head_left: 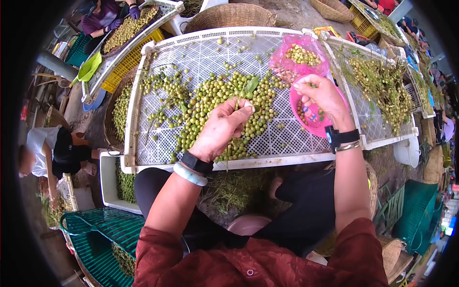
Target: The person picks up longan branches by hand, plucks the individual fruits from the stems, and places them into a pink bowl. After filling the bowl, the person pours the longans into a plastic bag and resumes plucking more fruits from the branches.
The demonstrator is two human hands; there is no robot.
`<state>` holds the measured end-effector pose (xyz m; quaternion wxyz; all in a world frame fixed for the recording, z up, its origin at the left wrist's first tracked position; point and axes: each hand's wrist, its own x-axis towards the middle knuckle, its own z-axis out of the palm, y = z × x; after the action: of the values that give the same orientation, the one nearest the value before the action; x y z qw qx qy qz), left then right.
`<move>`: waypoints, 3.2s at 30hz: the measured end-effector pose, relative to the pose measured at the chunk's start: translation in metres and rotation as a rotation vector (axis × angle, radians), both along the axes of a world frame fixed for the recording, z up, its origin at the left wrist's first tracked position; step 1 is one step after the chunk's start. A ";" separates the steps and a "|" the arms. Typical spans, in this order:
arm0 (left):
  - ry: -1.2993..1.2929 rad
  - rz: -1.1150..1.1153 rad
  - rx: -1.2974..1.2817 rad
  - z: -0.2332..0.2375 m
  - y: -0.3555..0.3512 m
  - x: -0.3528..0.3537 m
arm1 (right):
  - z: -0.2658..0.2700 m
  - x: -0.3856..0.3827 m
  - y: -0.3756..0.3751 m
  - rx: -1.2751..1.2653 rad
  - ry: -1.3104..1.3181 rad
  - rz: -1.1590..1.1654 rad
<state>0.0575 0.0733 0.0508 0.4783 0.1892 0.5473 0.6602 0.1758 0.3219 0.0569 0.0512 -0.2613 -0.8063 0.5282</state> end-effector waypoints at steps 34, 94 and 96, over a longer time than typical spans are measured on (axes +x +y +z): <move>-0.248 0.101 0.136 0.023 -0.033 0.036 | 0.019 -0.007 -0.118 -0.601 0.326 0.360; -0.051 0.196 0.044 -0.025 -0.041 0.066 | 0.014 0.013 -0.146 -0.489 0.009 0.234; -0.081 0.118 0.103 -0.025 -0.043 0.065 | 0.010 0.016 -0.136 -0.783 0.013 0.242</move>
<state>0.1229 0.0299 0.0254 0.4498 0.1540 0.5031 0.7217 0.1913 0.1857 0.0671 -0.1096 -0.1611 -0.5690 0.7989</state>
